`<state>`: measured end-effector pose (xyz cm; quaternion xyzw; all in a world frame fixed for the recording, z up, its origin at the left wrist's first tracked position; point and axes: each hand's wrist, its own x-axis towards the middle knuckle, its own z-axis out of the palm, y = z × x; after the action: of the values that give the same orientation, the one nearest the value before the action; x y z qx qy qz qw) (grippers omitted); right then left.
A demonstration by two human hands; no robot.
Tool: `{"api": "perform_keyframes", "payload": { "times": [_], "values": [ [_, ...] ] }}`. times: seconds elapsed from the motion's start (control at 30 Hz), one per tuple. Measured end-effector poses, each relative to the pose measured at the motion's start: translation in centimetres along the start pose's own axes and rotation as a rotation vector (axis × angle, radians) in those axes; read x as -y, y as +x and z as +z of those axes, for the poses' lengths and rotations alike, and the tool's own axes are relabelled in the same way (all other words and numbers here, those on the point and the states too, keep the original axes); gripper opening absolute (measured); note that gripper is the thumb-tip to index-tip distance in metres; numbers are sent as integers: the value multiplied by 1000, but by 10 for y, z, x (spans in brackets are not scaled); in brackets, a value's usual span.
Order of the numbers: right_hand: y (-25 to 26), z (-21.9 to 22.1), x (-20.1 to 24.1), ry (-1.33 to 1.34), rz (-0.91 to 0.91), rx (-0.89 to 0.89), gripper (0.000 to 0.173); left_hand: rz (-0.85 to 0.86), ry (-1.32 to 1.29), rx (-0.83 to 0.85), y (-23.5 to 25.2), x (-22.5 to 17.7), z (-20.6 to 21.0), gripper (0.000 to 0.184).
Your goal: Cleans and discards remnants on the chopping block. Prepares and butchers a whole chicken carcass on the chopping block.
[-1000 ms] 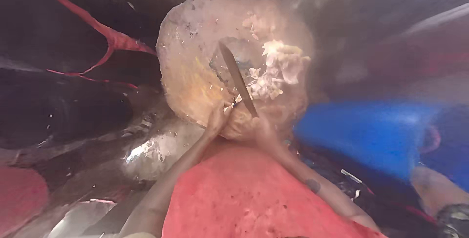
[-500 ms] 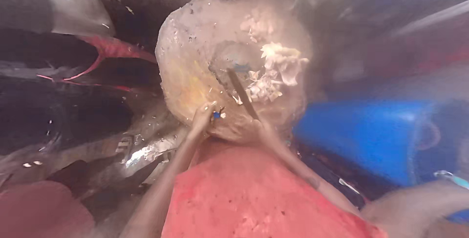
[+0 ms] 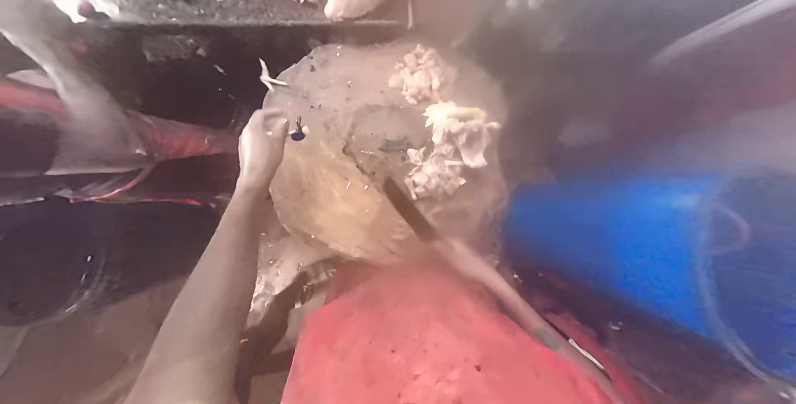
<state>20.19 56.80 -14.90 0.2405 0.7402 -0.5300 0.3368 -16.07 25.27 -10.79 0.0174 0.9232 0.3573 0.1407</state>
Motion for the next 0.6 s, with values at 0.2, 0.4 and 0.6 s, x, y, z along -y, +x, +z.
{"api": "perform_keyframes", "payload": {
  "times": [0.2, 0.4, 0.6],
  "values": [
    [8, -15, 11, -402, 79, -284, 55, -214, -624, 326, -64, -12, 47, 31],
    [28, -18, -15, -642, -110, -269, 46, -237, -726, 463, -80, -30, 77, 33],
    [27, -40, 45, -515, -503, -611, 28, -108, -613, 533, -89, -63, 90, 27]
  ]
}}
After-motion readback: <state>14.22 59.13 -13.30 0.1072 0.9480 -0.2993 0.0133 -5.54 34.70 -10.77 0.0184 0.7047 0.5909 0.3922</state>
